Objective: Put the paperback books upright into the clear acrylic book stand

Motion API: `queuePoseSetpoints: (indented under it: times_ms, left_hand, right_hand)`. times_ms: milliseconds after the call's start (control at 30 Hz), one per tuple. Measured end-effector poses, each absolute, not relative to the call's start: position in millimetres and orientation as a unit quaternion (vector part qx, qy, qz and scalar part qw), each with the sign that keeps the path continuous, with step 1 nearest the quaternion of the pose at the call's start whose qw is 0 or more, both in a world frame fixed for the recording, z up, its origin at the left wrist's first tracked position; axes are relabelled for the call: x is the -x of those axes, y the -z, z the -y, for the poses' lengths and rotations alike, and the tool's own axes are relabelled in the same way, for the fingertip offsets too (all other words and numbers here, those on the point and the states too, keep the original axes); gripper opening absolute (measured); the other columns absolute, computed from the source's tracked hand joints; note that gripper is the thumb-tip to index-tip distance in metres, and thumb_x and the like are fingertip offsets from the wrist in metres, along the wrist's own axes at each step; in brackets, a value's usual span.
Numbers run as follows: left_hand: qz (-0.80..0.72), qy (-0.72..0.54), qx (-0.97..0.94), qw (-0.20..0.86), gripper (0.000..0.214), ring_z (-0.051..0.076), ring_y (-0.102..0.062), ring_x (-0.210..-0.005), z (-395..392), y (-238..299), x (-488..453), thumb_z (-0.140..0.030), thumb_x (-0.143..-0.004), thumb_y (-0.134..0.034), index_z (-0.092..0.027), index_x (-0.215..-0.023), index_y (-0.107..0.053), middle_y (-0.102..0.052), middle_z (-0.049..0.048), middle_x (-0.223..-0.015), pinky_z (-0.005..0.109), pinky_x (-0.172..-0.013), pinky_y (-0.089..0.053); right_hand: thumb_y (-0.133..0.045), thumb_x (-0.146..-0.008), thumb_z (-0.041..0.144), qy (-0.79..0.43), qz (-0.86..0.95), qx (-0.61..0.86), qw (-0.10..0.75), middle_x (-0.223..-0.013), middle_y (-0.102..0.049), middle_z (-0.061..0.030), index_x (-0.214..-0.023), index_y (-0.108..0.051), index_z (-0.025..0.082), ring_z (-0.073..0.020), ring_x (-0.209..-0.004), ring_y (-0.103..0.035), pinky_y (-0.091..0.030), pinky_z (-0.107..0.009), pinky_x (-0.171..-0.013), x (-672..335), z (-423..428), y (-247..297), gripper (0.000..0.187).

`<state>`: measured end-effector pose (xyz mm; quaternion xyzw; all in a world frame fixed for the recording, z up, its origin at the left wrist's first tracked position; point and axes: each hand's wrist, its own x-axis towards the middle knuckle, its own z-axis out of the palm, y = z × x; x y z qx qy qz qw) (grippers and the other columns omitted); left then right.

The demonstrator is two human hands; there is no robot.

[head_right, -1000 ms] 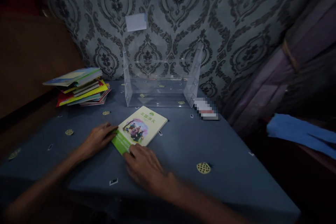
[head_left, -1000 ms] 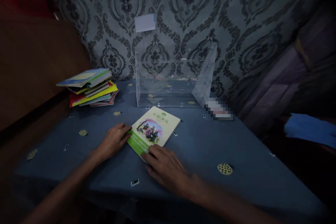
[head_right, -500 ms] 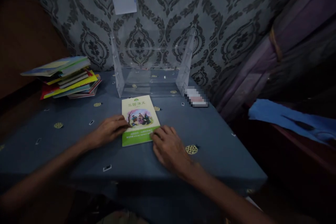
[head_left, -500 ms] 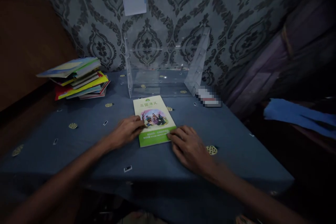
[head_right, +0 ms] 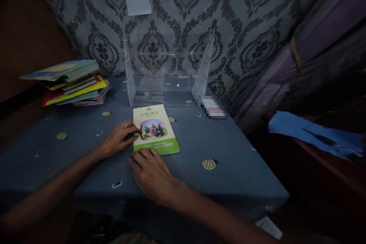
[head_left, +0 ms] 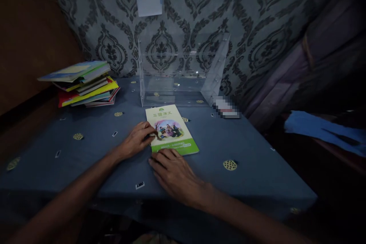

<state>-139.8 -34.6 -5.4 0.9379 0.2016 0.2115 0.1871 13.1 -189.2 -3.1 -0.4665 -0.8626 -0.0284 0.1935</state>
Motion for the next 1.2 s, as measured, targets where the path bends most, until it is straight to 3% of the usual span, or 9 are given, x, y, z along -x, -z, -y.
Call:
queuePoseSetpoints:
  times_ms: [100, 333, 567, 800, 1000, 1200]
  left_hand:
    - [-0.201, -0.212, -0.937, 0.194, 0.018, 0.019, -0.056, -0.094, 35, 4, 139, -0.022, -0.095, -0.049, -0.020, -0.104, -0.065, -0.060, 0.0048, -0.098, 0.031, -0.086, -0.045]
    - [-0.238, -0.212, -0.933, 0.165, 0.021, 0.022, -0.056, -0.095, 34, 4, 136, -0.025, -0.095, -0.048, -0.019, -0.106, -0.065, -0.059, 0.0070, -0.099, 0.035, -0.087, -0.046]
    - [-0.254, -0.229, -0.929, 0.139, 0.024, 0.022, -0.054, -0.098, 32, 9, 136, -0.025, -0.095, -0.048, -0.020, -0.112, -0.064, -0.058, 0.0073, -0.105, 0.036, -0.089, -0.046]
    - [-0.254, -0.237, -0.927, 0.143, 0.026, 0.022, -0.053, -0.101, 32, 12, 138, -0.026, -0.095, -0.047, -0.019, -0.115, -0.064, -0.058, 0.0086, -0.108, 0.037, -0.091, -0.046]
    - [-0.270, -0.244, -0.920, 0.145, 0.030, 0.025, -0.053, -0.115, 30, 17, 139, -0.029, -0.095, -0.047, -0.020, -0.119, -0.062, -0.057, 0.0114, -0.121, 0.042, -0.099, -0.045]
    - [-0.242, -0.256, -0.919, 0.177, 0.033, 0.023, -0.057, -0.118, 19, 20, 137, -0.018, -0.092, -0.042, -0.019, -0.119, -0.061, -0.059, 0.0117, -0.125, 0.039, -0.101, -0.048]
  right_hand:
    - [-0.049, -0.095, 0.017, 0.013, 0.857, 0.470, 0.210, -0.109, -0.066, -0.0101, -0.117, -0.062, 0.017, -0.0237, -0.103, -0.055, -0.046, -0.042, -0.091, -28, 192, 2, 0.026]
    - [-0.048, -0.095, 0.016, 0.042, 0.800, 0.526, 0.286, -0.097, -0.067, -0.0104, -0.102, -0.067, 0.016, -0.0234, -0.090, -0.057, -0.049, -0.041, -0.080, -76, 190, 9, 0.020]
    - [-0.050, -0.092, 0.017, 0.028, 0.718, 0.612, 0.331, -0.103, -0.064, -0.0117, -0.111, -0.068, 0.018, -0.0245, -0.094, -0.060, -0.054, -0.041, -0.080, -101, 184, 16, 0.027]
    - [-0.050, -0.091, 0.018, -0.019, 0.707, 0.613, 0.352, -0.098, -0.064, -0.0093, -0.105, -0.070, 0.019, -0.0217, -0.089, -0.063, -0.054, -0.036, -0.078, -101, 184, 15, 0.024]
    - [-0.050, -0.091, 0.018, -0.029, 0.690, 0.620, 0.372, -0.091, -0.065, -0.0079, -0.100, -0.071, 0.018, -0.0199, -0.081, -0.064, -0.054, -0.033, -0.072, -103, 186, 14, 0.023]
    - [-0.046, -0.093, 0.017, -0.073, 0.723, 0.556, 0.403, -0.083, -0.064, -0.0068, -0.093, -0.067, 0.017, -0.0170, -0.073, -0.063, -0.052, -0.028, -0.065, -87, 195, 6, 0.021]
